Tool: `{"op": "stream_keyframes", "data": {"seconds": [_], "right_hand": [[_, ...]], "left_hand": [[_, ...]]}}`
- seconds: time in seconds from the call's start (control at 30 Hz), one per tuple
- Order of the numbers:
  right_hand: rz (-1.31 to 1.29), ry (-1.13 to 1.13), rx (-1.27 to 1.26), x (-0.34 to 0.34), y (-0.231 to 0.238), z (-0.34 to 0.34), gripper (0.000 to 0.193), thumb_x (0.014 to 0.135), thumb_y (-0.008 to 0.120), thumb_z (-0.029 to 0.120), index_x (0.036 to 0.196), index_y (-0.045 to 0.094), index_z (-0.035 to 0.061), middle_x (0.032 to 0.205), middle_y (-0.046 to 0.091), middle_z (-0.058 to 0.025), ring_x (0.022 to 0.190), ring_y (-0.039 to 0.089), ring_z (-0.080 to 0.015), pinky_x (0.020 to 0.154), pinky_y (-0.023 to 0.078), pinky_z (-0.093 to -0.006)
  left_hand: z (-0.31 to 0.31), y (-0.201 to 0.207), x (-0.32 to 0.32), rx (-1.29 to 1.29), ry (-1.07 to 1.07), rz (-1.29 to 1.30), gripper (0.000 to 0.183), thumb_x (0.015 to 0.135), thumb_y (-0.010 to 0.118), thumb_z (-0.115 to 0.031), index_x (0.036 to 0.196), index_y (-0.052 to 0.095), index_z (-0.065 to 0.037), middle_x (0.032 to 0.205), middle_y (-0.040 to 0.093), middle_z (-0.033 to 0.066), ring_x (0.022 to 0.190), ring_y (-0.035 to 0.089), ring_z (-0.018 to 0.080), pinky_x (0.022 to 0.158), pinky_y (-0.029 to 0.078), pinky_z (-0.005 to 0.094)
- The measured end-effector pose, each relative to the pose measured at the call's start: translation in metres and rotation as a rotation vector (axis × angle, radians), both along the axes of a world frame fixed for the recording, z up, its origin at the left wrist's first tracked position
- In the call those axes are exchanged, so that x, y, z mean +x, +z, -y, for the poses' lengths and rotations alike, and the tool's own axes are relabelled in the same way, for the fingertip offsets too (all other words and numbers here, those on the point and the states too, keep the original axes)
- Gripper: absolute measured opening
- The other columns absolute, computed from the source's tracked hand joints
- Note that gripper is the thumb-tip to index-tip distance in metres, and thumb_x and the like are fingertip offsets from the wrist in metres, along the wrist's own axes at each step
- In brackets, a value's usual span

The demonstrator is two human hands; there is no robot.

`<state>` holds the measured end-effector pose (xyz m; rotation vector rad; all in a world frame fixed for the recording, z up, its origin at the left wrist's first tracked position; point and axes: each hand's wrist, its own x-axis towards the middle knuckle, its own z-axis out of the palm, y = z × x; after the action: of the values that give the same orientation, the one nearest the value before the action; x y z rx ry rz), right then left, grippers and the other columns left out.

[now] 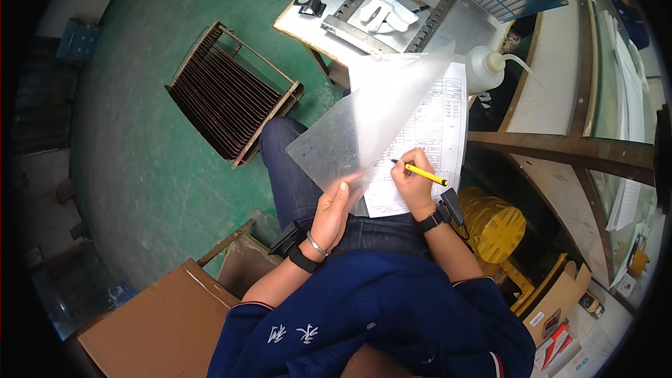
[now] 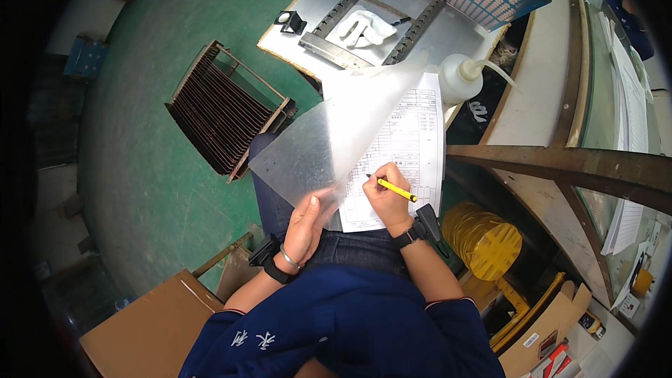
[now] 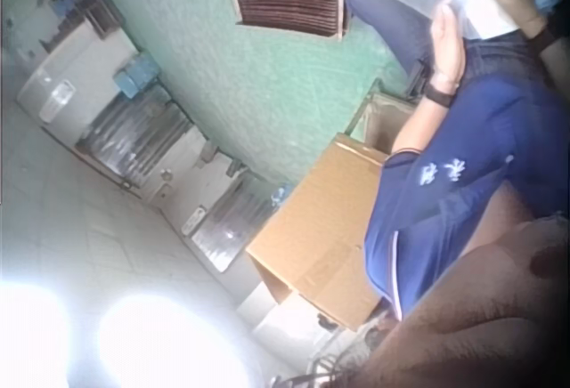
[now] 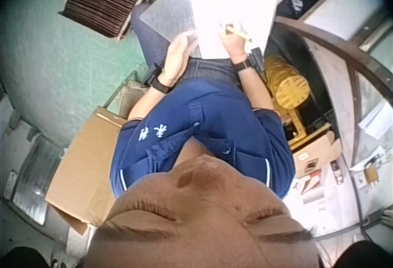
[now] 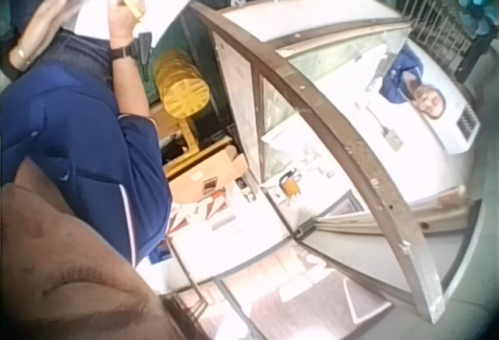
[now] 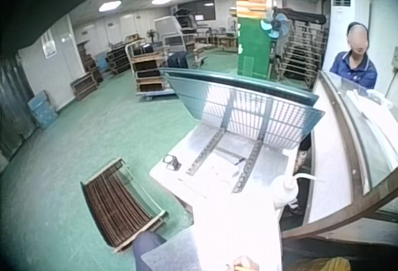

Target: The recorder is inspecting and organizing large printed circuit board sheets on a drying rack at a workstation.

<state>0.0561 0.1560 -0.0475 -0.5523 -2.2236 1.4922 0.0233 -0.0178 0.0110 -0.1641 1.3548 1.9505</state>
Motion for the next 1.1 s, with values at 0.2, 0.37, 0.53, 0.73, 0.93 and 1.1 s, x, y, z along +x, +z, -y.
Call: {"op": "stream_keyframes", "data": {"seconds": [0.2, 0.37, 0.53, 0.73, 0.93, 1.1], "right_hand": [[-0.109, -0.062, -0.068, 0.005, -0.007, -0.008, 0.013, 0.073, 0.057, -0.001, 0.074, 0.045, 0.0042, 0.064, 0.049, -0.0027, 0.052, 0.044, -0.008, 0.049, 0.04, -0.0212], [-0.112, -0.065, -0.068, 0.0, -0.01, -0.011, 0.013, 0.073, 0.057, -0.002, 0.074, 0.045, 0.0045, 0.065, 0.049, -0.0022, 0.053, 0.044, -0.0076, 0.049, 0.039, -0.021], [-0.04, -0.06, -0.052, -0.001, -0.01, -0.01, 0.014, 0.073, 0.058, -0.001, 0.074, 0.046, 0.0047, 0.063, 0.049, -0.0022, 0.052, 0.045, -0.0072, 0.048, 0.039, -0.0212], [-0.047, -0.063, -0.064, -0.001, -0.013, -0.012, 0.014, 0.073, 0.058, -0.001, 0.073, 0.046, 0.0047, 0.062, 0.049, -0.0019, 0.051, 0.044, -0.0075, 0.047, 0.039, -0.0218], [-0.108, -0.087, -0.095, 0.001, -0.018, -0.013, 0.013, 0.072, 0.057, -0.001, 0.073, 0.046, 0.0045, 0.064, 0.049, -0.0024, 0.052, 0.044, -0.0075, 0.048, 0.039, -0.0217], [-0.084, -0.07, -0.062, 0.002, -0.016, -0.013, 0.012, 0.073, 0.056, -0.002, 0.074, 0.046, 0.0042, 0.065, 0.049, -0.0022, 0.054, 0.044, -0.0076, 0.05, 0.039, -0.0214]], "left_hand": [[0.0, 0.0, 0.0, 0.008, 0.002, 0.025, 0.038, 0.097, 0.035, -0.026, 0.119, 0.048, 0.002, 0.124, 0.048, 0.011, 0.118, 0.042, 0.0189, 0.103, 0.031, 0.035], [-0.001, -0.004, -0.004, 0.011, -0.005, 0.014, 0.038, 0.097, 0.034, -0.026, 0.119, 0.049, 0.002, 0.124, 0.048, 0.0112, 0.118, 0.042, 0.0191, 0.103, 0.031, 0.0349], [-0.002, -0.003, -0.004, 0.013, -0.007, 0.01, 0.038, 0.097, 0.034, -0.026, 0.119, 0.049, 0.002, 0.124, 0.048, 0.0113, 0.118, 0.042, 0.0192, 0.103, 0.031, 0.0352], [-0.003, -0.004, -0.005, -0.003, -0.015, -0.018, 0.038, 0.097, 0.036, -0.027, 0.119, 0.048, 0.001, 0.124, 0.048, 0.0116, 0.116, 0.044, 0.0196, 0.102, 0.033, 0.0369], [-0.002, -0.003, -0.005, 0.0, -0.019, -0.007, 0.038, 0.097, 0.035, -0.026, 0.119, 0.049, 0.001, 0.125, 0.047, 0.0108, 0.119, 0.041, 0.019, 0.103, 0.031, 0.0359], [-0.001, -0.004, -0.003, -0.02, -0.019, 0.001, 0.038, 0.097, 0.034, -0.026, 0.12, 0.049, 0.002, 0.125, 0.047, 0.0116, 0.119, 0.041, 0.0193, 0.103, 0.031, 0.0355]]}}
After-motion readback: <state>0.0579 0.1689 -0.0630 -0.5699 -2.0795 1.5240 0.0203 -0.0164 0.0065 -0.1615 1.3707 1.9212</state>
